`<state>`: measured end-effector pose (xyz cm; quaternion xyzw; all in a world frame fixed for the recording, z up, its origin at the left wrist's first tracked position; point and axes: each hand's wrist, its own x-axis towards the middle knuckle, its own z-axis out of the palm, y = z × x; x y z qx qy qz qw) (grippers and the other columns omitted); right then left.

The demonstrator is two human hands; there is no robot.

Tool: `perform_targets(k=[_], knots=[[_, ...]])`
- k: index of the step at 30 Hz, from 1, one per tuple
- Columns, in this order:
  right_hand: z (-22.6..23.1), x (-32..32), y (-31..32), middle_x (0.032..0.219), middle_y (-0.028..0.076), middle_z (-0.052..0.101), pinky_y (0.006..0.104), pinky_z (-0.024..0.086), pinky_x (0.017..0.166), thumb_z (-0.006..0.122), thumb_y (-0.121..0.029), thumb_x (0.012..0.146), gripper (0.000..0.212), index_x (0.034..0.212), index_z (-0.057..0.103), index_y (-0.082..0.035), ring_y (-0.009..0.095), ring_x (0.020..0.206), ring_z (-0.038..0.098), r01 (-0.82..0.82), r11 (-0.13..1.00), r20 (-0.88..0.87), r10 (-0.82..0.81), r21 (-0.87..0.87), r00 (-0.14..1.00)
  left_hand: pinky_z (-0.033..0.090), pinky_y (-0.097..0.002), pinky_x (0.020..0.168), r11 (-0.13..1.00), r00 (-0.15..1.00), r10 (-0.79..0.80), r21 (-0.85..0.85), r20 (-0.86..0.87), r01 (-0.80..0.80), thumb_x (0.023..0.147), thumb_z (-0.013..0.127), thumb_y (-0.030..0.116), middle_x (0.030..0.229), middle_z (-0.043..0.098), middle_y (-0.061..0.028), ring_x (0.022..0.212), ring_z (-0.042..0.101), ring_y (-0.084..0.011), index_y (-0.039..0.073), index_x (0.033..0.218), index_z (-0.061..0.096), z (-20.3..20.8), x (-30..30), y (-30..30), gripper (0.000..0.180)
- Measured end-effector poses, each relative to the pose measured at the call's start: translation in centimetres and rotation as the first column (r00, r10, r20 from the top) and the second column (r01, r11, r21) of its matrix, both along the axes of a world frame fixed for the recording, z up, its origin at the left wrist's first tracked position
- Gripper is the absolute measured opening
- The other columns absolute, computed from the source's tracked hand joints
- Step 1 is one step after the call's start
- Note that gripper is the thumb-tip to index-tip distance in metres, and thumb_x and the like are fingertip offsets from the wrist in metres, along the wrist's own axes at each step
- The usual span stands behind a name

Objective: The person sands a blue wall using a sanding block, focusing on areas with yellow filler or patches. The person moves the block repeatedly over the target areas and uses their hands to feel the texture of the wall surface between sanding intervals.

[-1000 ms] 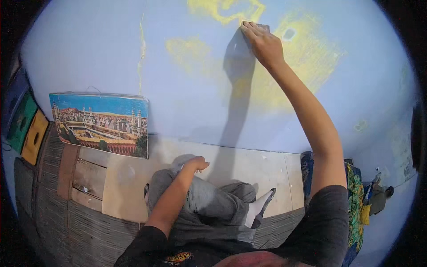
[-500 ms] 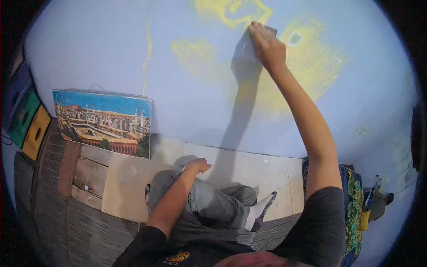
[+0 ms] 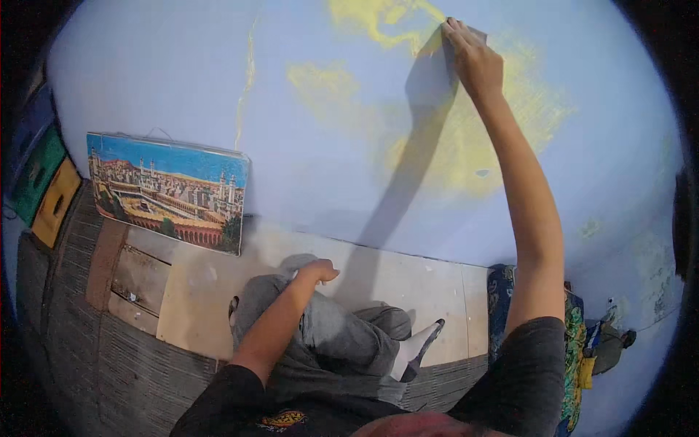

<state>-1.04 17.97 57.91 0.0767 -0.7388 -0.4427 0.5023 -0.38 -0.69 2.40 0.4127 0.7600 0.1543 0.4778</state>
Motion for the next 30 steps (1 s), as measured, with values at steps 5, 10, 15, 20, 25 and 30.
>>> perform_targets(k=[5, 10, 15, 20, 25, 30], knots=[[-6.5, -0.7, -0.5, 0.130, 0.001, 0.062, 0.0319, 0.059, 0.067, 0.058, -0.012, 0.086, 0.037, 0.122, 0.059, -0.018, 0.017, 0.108, 0.065, 0.029, 0.998, 0.007, -0.028, -0.064, 1.000, 0.053, -0.0471, 0.074, 1.000, 1.000, 0.003, -0.006, -0.010, -0.003, 0.091, 0.047, 0.037, 0.101, 0.071, -0.0180, 0.080, 0.067, -0.0329, -0.008, 0.103, 0.067, -0.3, 0.0, 0.1, 0.051], [-6.5, 0.4, -0.8, 0.128, 0.003, 0.063, 0.0328, 0.059, 0.079, 0.057, -0.009, 0.087, 0.035, 0.121, 0.060, -0.016, 0.019, 0.109, 0.065, -0.015, 0.999, 0.205, 0.023, -0.044, 0.979, 0.054, -0.0455, 0.071, 1.000, 1.000, -0.008, 0.011, -0.013, 0.008, 0.092, 0.047, 0.042, 0.101, 0.071, -0.0161, 0.075, 0.066, -0.0300, -0.010, 0.108, 0.063, 0.1, -0.5, -1.0, 0.056], [-1.8, 2.8, 0.8, 0.125, 0.001, 0.065, 0.0330, 0.059, 0.080, 0.061, -0.011, 0.085, 0.037, 0.122, 0.060, -0.018, 0.020, 0.108, 0.066, -0.103, 0.991, 0.129, 0.091, 0.087, 0.987, 0.054, -0.0447, 0.070, 1.000, 1.000, 0.020, 0.018, -0.003, -0.019, 0.094, 0.046, 0.044, 0.102, 0.071, -0.0163, 0.075, 0.066, -0.0298, -0.009, 0.107, 0.065, 3.6, 1.3, -0.8, 0.058], [-0.6, -0.5, 0.2, 0.121, 0.000, 0.067, 0.0304, 0.059, 0.074, 0.057, -0.010, 0.088, 0.033, 0.120, 0.063, -0.018, 0.017, 0.103, 0.068, 0.054, 0.997, -0.107, -0.048, 0.057, 0.993, 0.054, -0.0471, 0.073, 1.000, 1.000, 0.019, -0.008, 0.000, -0.019, 0.094, 0.046, 0.046, 0.099, 0.072, -0.0167, 0.080, 0.066, -0.0307, -0.009, 0.106, 0.066, 1.1, -0.1, -0.9, 0.059], [-5.2, -1.5, -0.4, 0.131, 0.004, 0.060, 0.0317, 0.056, 0.087, 0.058, -0.011, 0.087, 0.035, 0.123, 0.060, -0.010, 0.019, 0.117, 0.061, -0.059, 0.998, 0.012, 0.059, 0.001, 0.998, 0.055, -0.0467, 0.072, 1.000, 1.000, 0.012, 0.014, 0.000, -0.012, 0.094, 0.047, 0.046, 0.097, 0.072, -0.0181, 0.078, 0.067, -0.0306, -0.010, 0.099, 0.066, 1.7, 0.4, -0.8, 0.060], [-3.4, 0.4, 1.8, 0.138, 0.000, 0.055, 0.0307, 0.050, 0.102, 0.060, -0.011, 0.086, 0.045, 0.130, 0.054, -0.013, 0.016, 0.124, 0.055, 0.004, 0.956, 0.268, -0.086, 0.294, 0.960, 0.053, -0.0474, 0.073, 1.000, 1.000, 0.020, -0.004, 0.018, -0.020, 0.094, 0.046, 0.050, 0.097, 0.071, -0.0161, 0.087, 0.067, -0.0313, -0.004, 0.104, 0.067, 1.9, 0.9, -0.5, 0.058]])
